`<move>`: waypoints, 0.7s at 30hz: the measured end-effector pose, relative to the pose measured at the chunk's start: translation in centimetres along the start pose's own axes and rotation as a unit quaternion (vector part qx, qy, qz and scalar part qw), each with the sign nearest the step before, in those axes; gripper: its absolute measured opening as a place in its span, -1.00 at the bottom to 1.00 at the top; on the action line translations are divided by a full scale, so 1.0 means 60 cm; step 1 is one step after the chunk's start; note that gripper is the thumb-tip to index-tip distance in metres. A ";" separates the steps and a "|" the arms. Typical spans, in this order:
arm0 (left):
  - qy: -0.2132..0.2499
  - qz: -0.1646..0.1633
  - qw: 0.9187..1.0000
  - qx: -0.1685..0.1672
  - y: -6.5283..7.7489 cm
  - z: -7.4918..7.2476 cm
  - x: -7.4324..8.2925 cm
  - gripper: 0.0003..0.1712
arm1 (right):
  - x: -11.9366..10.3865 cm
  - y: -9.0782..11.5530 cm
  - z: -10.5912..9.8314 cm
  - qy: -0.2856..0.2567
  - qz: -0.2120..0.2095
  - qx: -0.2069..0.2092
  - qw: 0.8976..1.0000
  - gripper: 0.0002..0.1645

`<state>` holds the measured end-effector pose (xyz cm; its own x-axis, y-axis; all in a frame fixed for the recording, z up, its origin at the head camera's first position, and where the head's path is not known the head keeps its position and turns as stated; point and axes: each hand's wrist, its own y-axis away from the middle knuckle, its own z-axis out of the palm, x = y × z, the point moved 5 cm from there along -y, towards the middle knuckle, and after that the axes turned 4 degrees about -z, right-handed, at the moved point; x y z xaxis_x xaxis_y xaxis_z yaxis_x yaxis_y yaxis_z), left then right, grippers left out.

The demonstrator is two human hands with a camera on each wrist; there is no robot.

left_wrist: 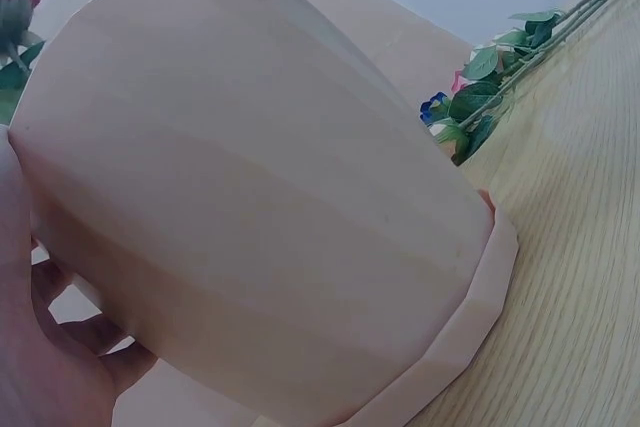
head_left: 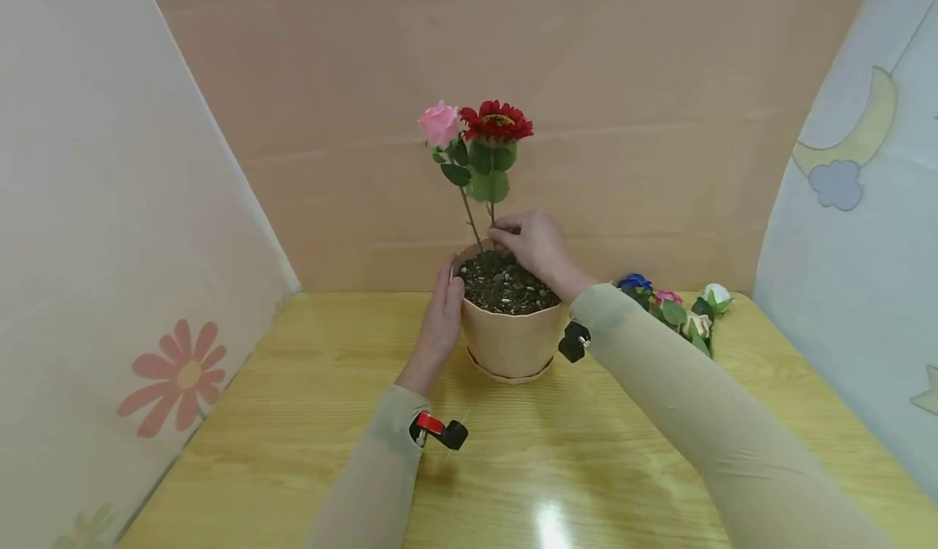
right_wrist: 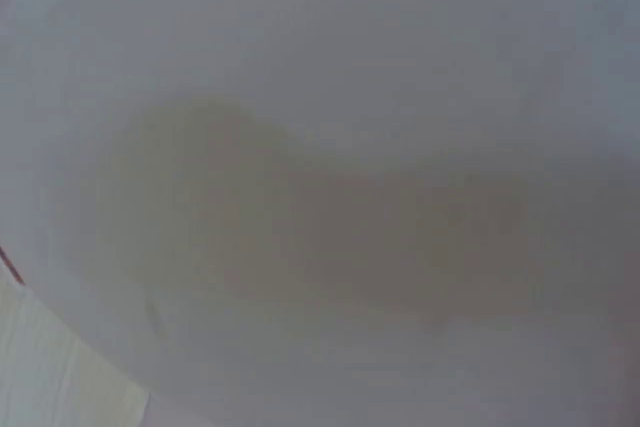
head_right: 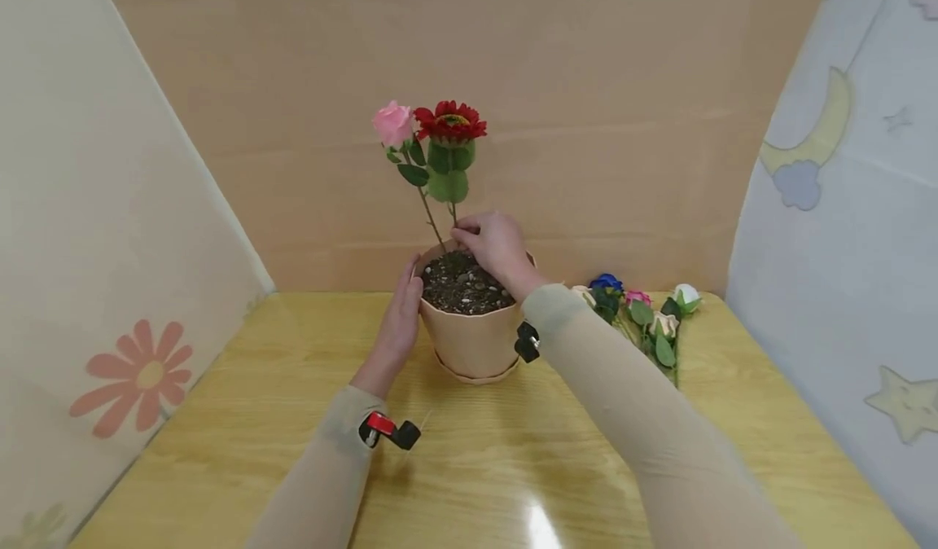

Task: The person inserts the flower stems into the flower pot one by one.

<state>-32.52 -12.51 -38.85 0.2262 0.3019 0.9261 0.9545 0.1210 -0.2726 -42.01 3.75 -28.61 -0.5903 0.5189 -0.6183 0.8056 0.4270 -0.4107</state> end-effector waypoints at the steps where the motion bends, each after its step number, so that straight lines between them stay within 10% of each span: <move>1: 0.000 -0.001 1.000 0.001 0.001 -0.002 0.000 -0.30 | -0.001 -0.001 0.002 -0.006 0.002 0.000 1.000 -0.69; 21: 0.002 -0.008 1.000 -0.004 0.006 0.008 0.007 -0.30 | 0.016 0.005 -0.012 -0.092 0.029 0.015 0.995 -0.66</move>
<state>-32.16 -11.86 -38.72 0.2119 0.2970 0.9311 0.9594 0.1181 -0.2560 -42.37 4.91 -28.86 -0.5261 0.3970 -0.7520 0.8405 0.3773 -0.3888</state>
